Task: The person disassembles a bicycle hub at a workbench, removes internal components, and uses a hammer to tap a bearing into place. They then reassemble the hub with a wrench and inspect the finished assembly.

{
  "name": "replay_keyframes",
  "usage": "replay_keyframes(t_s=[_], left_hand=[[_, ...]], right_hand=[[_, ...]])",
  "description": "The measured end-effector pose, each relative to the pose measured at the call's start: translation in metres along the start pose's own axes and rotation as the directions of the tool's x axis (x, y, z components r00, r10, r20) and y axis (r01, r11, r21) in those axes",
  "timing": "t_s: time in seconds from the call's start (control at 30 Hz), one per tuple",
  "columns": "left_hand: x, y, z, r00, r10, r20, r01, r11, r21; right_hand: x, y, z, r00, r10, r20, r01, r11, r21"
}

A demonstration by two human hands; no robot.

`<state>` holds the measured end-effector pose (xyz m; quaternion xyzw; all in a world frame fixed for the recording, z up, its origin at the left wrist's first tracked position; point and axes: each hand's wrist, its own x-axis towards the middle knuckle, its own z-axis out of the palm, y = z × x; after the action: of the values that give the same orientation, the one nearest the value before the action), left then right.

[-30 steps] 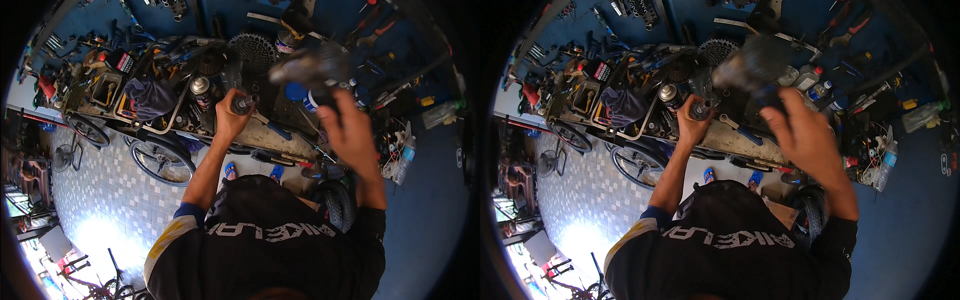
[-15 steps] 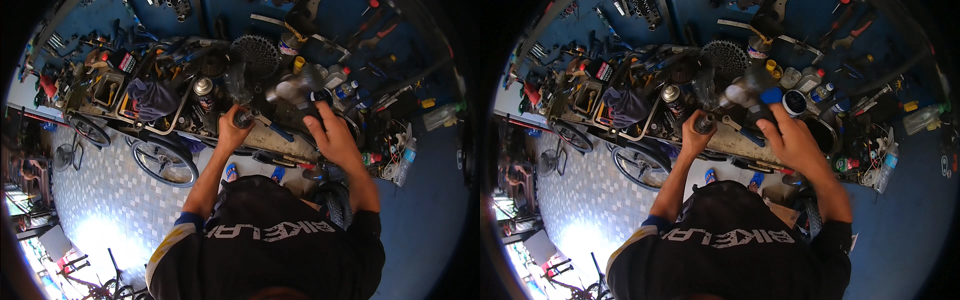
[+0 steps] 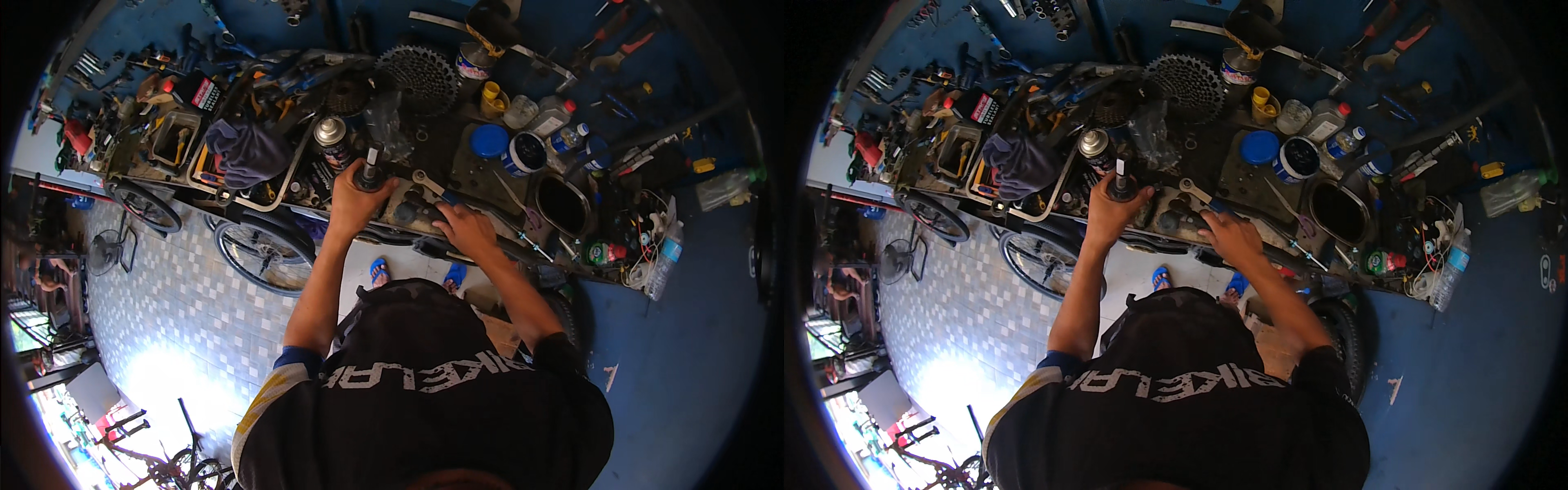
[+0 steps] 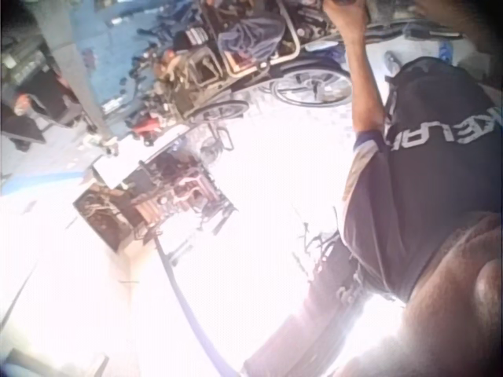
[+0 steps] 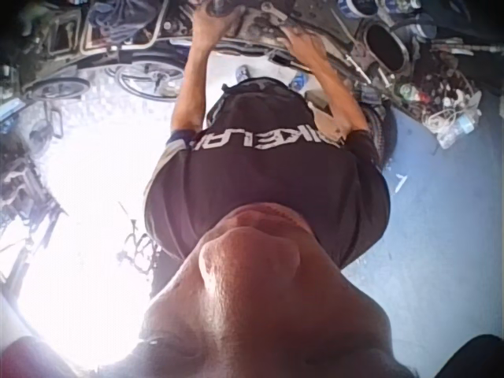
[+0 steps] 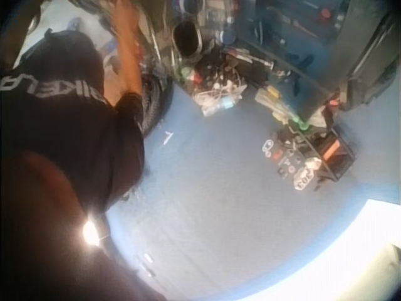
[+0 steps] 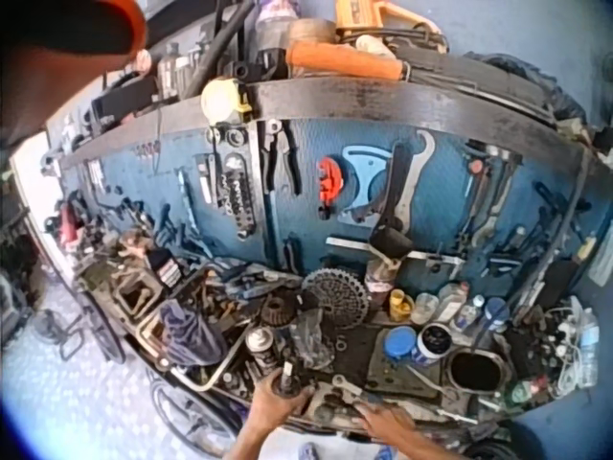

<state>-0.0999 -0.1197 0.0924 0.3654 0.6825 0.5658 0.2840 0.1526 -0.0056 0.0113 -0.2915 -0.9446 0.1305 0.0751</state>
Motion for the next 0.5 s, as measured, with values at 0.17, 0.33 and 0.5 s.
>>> replay_keyframes(t_s=[0.17,0.33,0.5], left_hand=[[0.001,0.028,-0.005,0.989,0.15,0.006,-0.147,0.959,0.242],[-0.001,0.056,-0.011,0.944,0.217,0.248,-0.318,0.795,0.517],[0.0,0.092,-0.008,0.891,0.16,0.425,-0.383,0.766,0.516]], right_hand=[[0.019,-0.002,0.011,0.929,-0.139,-0.343,0.146,0.989,-0.007],[0.054,-0.047,-0.093,0.992,0.122,0.022,-0.053,0.262,0.964],[0.064,-0.054,-0.1,0.998,-0.051,0.042,-0.015,0.442,0.897]])
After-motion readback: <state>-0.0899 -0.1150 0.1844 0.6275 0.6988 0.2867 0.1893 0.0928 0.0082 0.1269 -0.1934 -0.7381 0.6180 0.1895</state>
